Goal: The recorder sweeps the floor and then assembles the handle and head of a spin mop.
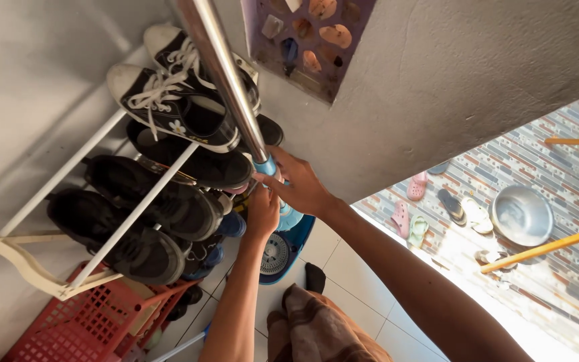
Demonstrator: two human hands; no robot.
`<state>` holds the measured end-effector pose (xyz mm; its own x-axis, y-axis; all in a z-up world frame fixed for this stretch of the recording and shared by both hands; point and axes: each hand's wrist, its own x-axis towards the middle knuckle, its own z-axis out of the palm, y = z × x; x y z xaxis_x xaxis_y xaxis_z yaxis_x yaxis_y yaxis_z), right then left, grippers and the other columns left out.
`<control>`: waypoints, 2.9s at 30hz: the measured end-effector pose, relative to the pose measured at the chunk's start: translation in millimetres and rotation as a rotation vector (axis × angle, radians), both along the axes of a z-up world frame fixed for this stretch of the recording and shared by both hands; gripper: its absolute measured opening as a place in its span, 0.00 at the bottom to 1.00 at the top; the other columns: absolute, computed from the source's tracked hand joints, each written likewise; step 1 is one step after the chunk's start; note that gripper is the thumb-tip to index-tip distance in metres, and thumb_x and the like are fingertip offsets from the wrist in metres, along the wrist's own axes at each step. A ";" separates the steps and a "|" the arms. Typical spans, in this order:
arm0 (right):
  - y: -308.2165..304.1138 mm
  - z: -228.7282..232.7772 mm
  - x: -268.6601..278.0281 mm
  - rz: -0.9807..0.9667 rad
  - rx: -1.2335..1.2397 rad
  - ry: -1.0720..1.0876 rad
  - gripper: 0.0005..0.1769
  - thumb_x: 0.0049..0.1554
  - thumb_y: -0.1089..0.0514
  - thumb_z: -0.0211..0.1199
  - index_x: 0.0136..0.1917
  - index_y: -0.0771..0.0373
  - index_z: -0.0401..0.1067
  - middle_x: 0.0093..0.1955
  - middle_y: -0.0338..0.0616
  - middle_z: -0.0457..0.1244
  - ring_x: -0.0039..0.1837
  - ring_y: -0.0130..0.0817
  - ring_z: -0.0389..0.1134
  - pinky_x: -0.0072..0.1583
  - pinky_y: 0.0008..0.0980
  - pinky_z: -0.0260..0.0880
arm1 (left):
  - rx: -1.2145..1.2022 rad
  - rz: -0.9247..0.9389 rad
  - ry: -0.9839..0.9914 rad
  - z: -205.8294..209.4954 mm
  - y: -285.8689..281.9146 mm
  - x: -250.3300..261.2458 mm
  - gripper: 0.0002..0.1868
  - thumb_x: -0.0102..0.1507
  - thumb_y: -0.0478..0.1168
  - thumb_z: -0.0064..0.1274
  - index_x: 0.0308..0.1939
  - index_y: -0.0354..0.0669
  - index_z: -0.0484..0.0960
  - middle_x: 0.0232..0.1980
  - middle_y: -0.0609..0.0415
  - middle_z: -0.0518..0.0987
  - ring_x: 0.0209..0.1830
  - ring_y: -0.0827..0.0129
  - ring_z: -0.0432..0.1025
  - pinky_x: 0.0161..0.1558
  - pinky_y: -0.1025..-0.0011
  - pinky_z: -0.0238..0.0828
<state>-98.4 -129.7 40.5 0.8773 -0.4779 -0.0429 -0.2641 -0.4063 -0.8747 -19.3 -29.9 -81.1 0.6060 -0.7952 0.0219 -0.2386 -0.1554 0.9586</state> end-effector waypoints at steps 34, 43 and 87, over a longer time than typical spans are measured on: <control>16.3 -151.0 -41.5 -0.193 0.239 -0.396 0.37 0.55 0.66 0.55 0.79 0.60 0.59 0.77 0.48 0.62 0.79 0.41 0.62 0.76 0.41 0.59 | -0.318 0.243 0.453 -37.7 -3.3 -39.9 0.21 0.74 0.46 0.38 0.63 0.34 0.67 0.56 0.52 0.74 0.56 0.70 0.68 0.59 0.67 0.65; 2.3 -122.2 -12.9 0.035 0.397 -0.117 0.33 0.52 0.55 0.75 0.67 0.65 0.66 0.64 0.46 0.68 0.66 0.37 0.72 0.66 0.41 0.73 | -0.380 0.199 0.311 -85.8 4.1 -39.7 0.21 0.71 0.34 0.37 0.68 0.33 0.62 0.55 0.45 0.77 0.57 0.63 0.73 0.62 0.64 0.69; 22.1 -49.0 -15.6 0.006 -0.178 -0.067 0.23 0.60 0.48 0.67 0.57 0.69 0.70 0.39 0.58 0.69 0.39 0.42 0.72 0.43 0.39 0.69 | -0.138 0.115 0.174 -93.2 28.1 -23.8 0.29 0.67 0.36 0.50 0.71 0.35 0.61 0.70 0.39 0.68 0.72 0.52 0.64 0.70 0.59 0.59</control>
